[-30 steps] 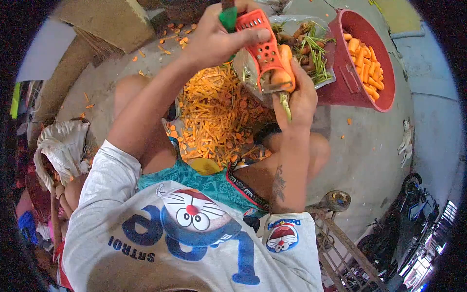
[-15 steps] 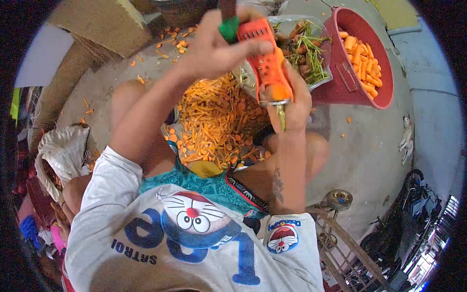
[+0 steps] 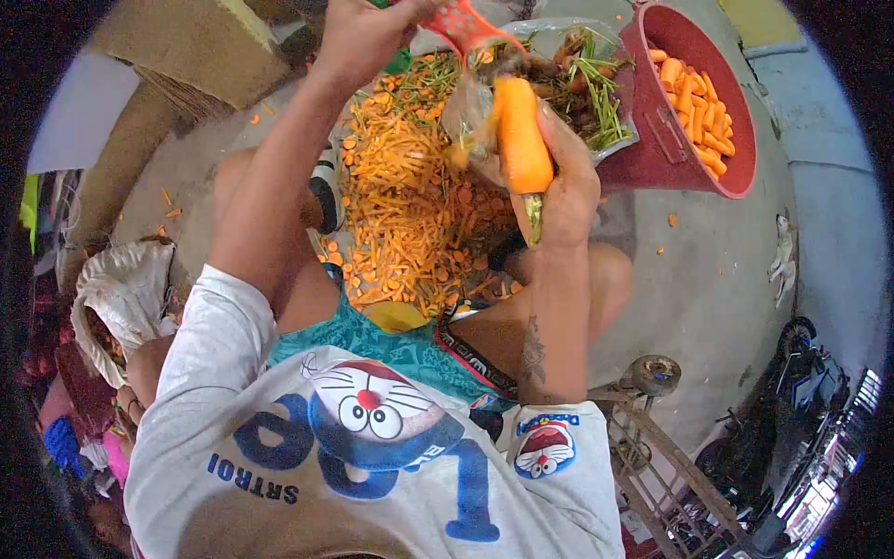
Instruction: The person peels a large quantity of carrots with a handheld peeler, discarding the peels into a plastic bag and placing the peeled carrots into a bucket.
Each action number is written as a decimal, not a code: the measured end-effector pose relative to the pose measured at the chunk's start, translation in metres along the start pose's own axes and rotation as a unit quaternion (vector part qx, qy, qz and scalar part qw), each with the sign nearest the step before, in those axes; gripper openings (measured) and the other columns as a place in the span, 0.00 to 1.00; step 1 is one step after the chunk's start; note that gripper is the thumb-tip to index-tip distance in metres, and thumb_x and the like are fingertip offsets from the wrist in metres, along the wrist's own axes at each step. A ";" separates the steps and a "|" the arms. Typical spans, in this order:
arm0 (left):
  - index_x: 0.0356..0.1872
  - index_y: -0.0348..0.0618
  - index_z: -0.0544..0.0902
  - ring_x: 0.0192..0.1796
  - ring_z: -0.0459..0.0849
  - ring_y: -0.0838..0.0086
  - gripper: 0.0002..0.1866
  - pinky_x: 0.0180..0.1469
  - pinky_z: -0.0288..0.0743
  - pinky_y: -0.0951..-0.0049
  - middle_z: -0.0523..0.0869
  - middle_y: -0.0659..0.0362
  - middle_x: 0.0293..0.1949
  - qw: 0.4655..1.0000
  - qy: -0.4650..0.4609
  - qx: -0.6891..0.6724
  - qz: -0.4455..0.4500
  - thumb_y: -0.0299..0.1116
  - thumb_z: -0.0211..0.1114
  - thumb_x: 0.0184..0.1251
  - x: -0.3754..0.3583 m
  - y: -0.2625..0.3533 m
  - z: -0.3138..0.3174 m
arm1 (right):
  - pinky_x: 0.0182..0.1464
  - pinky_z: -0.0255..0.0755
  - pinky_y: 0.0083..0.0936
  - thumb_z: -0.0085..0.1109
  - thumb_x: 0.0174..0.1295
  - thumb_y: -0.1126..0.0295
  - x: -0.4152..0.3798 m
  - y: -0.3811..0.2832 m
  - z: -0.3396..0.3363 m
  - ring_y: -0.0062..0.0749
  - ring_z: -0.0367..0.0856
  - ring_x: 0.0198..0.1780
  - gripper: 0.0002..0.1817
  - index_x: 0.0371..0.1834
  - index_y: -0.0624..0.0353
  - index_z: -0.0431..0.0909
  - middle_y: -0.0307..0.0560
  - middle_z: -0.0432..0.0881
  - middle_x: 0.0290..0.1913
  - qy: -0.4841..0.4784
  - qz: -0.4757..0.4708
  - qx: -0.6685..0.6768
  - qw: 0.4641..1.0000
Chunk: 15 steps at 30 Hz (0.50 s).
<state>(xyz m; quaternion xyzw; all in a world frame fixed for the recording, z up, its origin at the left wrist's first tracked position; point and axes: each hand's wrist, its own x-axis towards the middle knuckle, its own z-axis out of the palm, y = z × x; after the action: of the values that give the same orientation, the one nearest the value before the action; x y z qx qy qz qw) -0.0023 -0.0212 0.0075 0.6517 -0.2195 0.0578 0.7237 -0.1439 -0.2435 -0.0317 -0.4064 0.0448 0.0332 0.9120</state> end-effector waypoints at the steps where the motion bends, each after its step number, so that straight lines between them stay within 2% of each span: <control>1: 0.45 0.39 0.79 0.33 0.84 0.76 0.14 0.39 0.82 0.69 0.84 0.62 0.31 0.998 0.035 -0.053 -0.013 0.35 0.74 0.72 0.000 0.000 0.001 | 0.49 0.82 0.35 0.48 0.80 0.59 0.003 0.001 -0.006 0.40 0.87 0.49 0.25 0.68 0.67 0.74 0.54 0.85 0.55 -0.027 0.016 0.024 0.999; 3: 0.45 0.40 0.79 0.32 0.83 0.76 0.14 0.38 0.82 0.69 0.83 0.63 0.31 1.000 0.010 -0.004 0.023 0.35 0.74 0.72 -0.013 0.003 0.013 | 0.50 0.82 0.37 0.48 0.79 0.59 0.008 -0.004 -0.001 0.41 0.87 0.49 0.25 0.69 0.68 0.74 0.55 0.86 0.55 -0.057 0.029 0.044 0.997; 4: 0.45 0.40 0.79 0.32 0.83 0.76 0.14 0.38 0.81 0.69 0.83 0.63 0.31 0.998 -0.019 0.043 0.048 0.35 0.74 0.71 -0.027 0.002 0.025 | 0.49 0.82 0.35 0.48 0.79 0.58 0.004 -0.006 0.019 0.40 0.87 0.48 0.26 0.69 0.68 0.74 0.54 0.86 0.54 0.007 0.013 0.044 0.999; 5: 0.45 0.41 0.78 0.31 0.81 0.77 0.14 0.38 0.81 0.69 0.82 0.65 0.31 0.972 0.191 -0.092 0.106 0.34 0.76 0.70 -0.037 -0.013 0.083 | 0.48 0.81 0.34 0.49 0.79 0.58 0.001 -0.008 0.034 0.39 0.86 0.46 0.26 0.69 0.68 0.74 0.54 0.86 0.54 0.071 -0.003 0.044 0.997; 6: 0.45 0.41 0.78 0.31 0.81 0.77 0.14 0.38 0.81 0.69 0.82 0.65 0.31 0.971 0.192 -0.093 0.105 0.34 0.76 0.70 -0.032 -0.006 0.065 | 0.48 0.81 0.34 0.49 0.79 0.58 -0.001 -0.009 0.041 0.39 0.86 0.46 0.26 0.69 0.68 0.74 0.54 0.86 0.54 0.072 -0.003 0.042 0.996; 7: 0.45 0.41 0.79 0.31 0.82 0.77 0.14 0.38 0.81 0.70 0.83 0.65 0.31 0.987 0.005 0.007 0.159 0.33 0.76 0.70 -0.024 0.010 0.031 | 0.46 0.79 0.32 0.49 0.79 0.58 -0.004 -0.008 0.046 0.37 0.85 0.44 0.26 0.69 0.68 0.74 0.54 0.86 0.52 0.108 -0.011 0.003 0.994; 8: 0.45 0.40 0.79 0.32 0.82 0.77 0.13 0.39 0.81 0.70 0.83 0.65 0.31 0.957 -0.182 0.105 0.202 0.33 0.76 0.70 -0.020 0.017 0.012 | 0.43 0.78 0.29 0.49 0.79 0.57 -0.009 -0.007 0.048 0.35 0.84 0.41 0.26 0.69 0.67 0.74 0.53 0.86 0.51 0.144 -0.015 -0.036 0.989; 9: 0.45 0.40 0.80 0.32 0.84 0.76 0.11 0.39 0.81 0.71 0.85 0.64 0.31 0.994 -0.056 0.017 0.088 0.32 0.73 0.72 -0.020 0.009 0.019 | 0.41 0.75 0.26 0.51 0.79 0.58 -0.014 -0.006 0.040 0.33 0.82 0.38 0.25 0.68 0.67 0.74 0.52 0.85 0.49 0.055 -0.014 0.000 0.998; 10: 0.45 0.40 0.80 0.32 0.84 0.76 0.11 0.39 0.81 0.71 0.85 0.64 0.31 0.994 -0.056 0.019 0.090 0.32 0.73 0.72 -0.015 0.008 0.014 | 0.41 0.75 0.26 0.51 0.79 0.58 -0.012 -0.006 0.029 0.33 0.82 0.38 0.25 0.68 0.67 0.74 0.52 0.85 0.49 0.053 -0.015 0.001 0.998; 12: 0.44 0.39 0.80 0.33 0.86 0.76 0.09 0.40 0.81 0.71 0.86 0.62 0.33 0.998 0.043 -0.036 -0.036 0.30 0.72 0.72 -0.003 0.009 -0.001 | 0.43 0.76 0.27 0.51 0.79 0.58 -0.005 -0.006 0.020 0.33 0.82 0.39 0.25 0.67 0.67 0.75 0.52 0.85 0.49 -0.067 0.045 0.031 0.996; 13: 0.44 0.39 0.80 0.36 0.86 0.77 0.10 0.40 0.81 0.71 0.86 0.60 0.37 0.997 0.005 -0.071 -0.016 0.30 0.73 0.72 -0.005 0.004 -0.001 | 0.42 0.76 0.27 0.51 0.79 0.58 -0.003 -0.006 0.024 0.34 0.83 0.39 0.24 0.66 0.66 0.75 0.53 0.86 0.50 -0.048 0.055 0.057 0.996; 14: 0.44 0.39 0.80 0.36 0.86 0.77 0.10 0.40 0.81 0.71 0.86 0.60 0.37 0.997 0.005 -0.071 -0.011 0.30 0.73 0.72 -0.013 -0.003 0.010 | 0.42 0.76 0.27 0.51 0.79 0.58 -0.001 -0.007 0.028 0.34 0.83 0.39 0.24 0.66 0.66 0.75 0.53 0.86 0.50 -0.051 0.052 0.055 0.996; 15: 0.44 0.38 0.80 0.36 0.85 0.77 0.10 0.40 0.81 0.72 0.86 0.60 0.37 0.994 0.008 -0.097 0.049 0.30 0.73 0.71 -0.028 0.001 0.033 | 0.42 0.76 0.26 0.50 0.79 0.58 -0.001 -0.009 0.041 0.34 0.83 0.39 0.24 0.66 0.67 0.75 0.53 0.86 0.51 0.052 0.033 0.047 0.997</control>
<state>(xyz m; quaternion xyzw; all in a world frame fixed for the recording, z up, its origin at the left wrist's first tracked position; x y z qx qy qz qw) -0.0358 -0.0477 -0.0007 0.5666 -0.2496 0.0768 0.7815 -0.1416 -0.2193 0.0025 -0.3625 0.1069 0.0395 0.9250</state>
